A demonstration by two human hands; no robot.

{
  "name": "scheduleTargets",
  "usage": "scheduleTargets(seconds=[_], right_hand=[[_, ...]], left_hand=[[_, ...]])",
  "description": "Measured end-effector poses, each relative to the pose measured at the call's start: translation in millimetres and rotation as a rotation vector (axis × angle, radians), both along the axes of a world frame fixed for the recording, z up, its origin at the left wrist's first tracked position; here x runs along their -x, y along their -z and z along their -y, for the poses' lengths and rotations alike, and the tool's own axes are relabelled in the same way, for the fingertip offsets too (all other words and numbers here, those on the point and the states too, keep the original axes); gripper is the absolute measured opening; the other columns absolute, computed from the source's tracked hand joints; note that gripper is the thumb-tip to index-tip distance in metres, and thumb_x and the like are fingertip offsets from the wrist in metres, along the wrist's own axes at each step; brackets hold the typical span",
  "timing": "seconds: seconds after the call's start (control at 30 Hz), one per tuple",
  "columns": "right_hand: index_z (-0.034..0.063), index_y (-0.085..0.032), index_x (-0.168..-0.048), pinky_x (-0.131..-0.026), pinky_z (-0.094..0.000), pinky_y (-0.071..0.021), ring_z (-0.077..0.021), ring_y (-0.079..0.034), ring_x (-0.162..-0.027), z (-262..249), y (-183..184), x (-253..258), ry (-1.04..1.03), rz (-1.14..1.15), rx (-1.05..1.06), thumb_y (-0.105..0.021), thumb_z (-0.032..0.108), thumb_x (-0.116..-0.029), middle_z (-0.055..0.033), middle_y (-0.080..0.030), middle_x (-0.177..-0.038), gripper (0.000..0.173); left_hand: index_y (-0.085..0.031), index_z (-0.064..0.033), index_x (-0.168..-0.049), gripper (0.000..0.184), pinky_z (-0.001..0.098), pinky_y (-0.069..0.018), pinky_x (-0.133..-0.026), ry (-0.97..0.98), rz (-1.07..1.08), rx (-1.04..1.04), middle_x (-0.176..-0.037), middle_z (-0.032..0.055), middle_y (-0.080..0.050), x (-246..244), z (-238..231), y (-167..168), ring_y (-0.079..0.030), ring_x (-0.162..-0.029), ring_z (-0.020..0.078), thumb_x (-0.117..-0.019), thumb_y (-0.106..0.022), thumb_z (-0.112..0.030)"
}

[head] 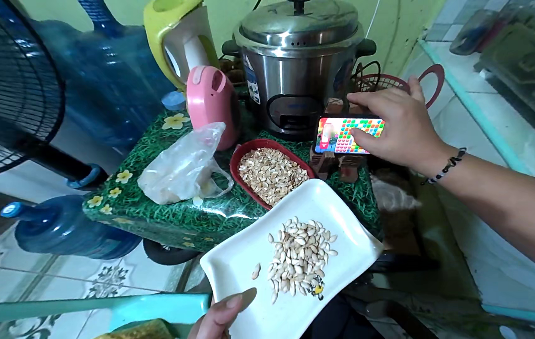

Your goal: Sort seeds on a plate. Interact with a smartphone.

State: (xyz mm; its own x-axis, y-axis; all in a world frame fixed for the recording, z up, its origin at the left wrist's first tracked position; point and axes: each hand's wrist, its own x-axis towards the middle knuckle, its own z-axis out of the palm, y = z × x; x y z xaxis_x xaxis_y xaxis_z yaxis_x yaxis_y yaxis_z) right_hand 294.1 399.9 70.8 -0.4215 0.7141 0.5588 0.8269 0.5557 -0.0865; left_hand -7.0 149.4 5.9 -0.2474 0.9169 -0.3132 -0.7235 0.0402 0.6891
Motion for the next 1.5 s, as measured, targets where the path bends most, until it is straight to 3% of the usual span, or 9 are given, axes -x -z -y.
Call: scheduleTargets(seconds=[0.23,0.47,0.7,0.93,1.2,1.5], right_hand=[[0.0114,-0.063,-0.139,-0.113,-0.0787,-0.0151,-0.035,-0.062,-0.126,0.8,-1.5,2.8,0.013,-0.021,0.003,-0.061,0.037,-0.0962,-0.011,-0.07,-0.126,0.05],[0.0122,-0.067,-0.135,-0.114,-0.0783,-0.0149,-0.0328,-0.064,-0.123,1.0,-3.9,4.2,0.011,-0.046,-0.003,-0.044,0.032,-0.1086,-0.0107,-0.073,-0.121,0.04],[0.014,-0.065,-0.138,-0.115,-0.0782,-0.0116,-0.0305,-0.062,-0.127,0.6,-4.1,1.0,-0.005,-0.05,0.012,-0.035,0.034,-0.1105,-0.0092,-0.071,-0.125,0.045],[0.0132,-0.06,-0.143,-0.116,-0.0778,-0.0099,-0.0316,-0.059,-0.13,2.4,-7.0,-3.4,-0.016,-0.03,0.054,-0.036,0.032,-0.1059,-0.0103,-0.069,-0.129,0.048],[0.0128,-0.05,-0.152,-0.112,-0.082,-0.0098,-0.0382,-0.058,-0.129,5.0,-0.1,-5.6,-0.015,0.101,0.007,-0.056,0.037,-0.0876,-0.0137,-0.067,-0.13,0.069],[0.0131,-0.047,-0.154,-0.112,-0.0821,-0.007,-0.0384,-0.057,-0.13,6.6,0.6,-3.6,0.004,0.143,0.006,-0.058,0.042,-0.0879,-0.014,-0.067,-0.13,0.073]], left_hand=[[-0.068,-0.0107,-0.099,0.019,0.0354,-0.0637,-0.072,0.01,0.023,-0.022,-0.087,0.0079,-0.076,-0.8,-0.2,-1.5,-0.076,-0.08,0.0146,-0.0848,-0.056,-0.006],[-0.067,-0.0108,-0.101,0.02,0.0353,-0.0636,-0.073,0.01,0.006,-0.023,-0.087,0.0076,-0.076,-0.9,0.0,-1.1,-0.075,-0.081,0.0142,-0.0856,-0.055,-0.006],[-0.069,-0.0107,-0.098,0.019,0.0349,-0.0636,-0.071,0.003,0.001,-0.016,-0.085,0.0081,-0.076,-1.5,-0.3,-0.3,-0.075,-0.079,0.014,-0.0845,-0.056,-0.007],[-0.069,-0.011,-0.098,0.018,0.0348,-0.0636,-0.073,0.016,0.014,-0.032,-0.087,0.0079,-0.076,-1.6,0.0,0.4,-0.075,-0.08,0.0141,-0.0852,-0.057,-0.007],[-0.071,-0.0114,-0.094,0.018,0.0342,-0.0635,-0.072,0.015,-0.004,-0.027,-0.086,0.0081,-0.076,-1.8,-0.6,0.2,-0.076,-0.079,0.0138,-0.0858,-0.057,-0.008],[-0.072,-0.012,-0.094,0.018,0.0349,-0.0636,-0.073,0.021,0.001,-0.049,-0.086,0.0078,-0.077,-1.7,-0.1,0.9,-0.076,-0.08,0.0137,-0.0861,-0.057,-0.008]])
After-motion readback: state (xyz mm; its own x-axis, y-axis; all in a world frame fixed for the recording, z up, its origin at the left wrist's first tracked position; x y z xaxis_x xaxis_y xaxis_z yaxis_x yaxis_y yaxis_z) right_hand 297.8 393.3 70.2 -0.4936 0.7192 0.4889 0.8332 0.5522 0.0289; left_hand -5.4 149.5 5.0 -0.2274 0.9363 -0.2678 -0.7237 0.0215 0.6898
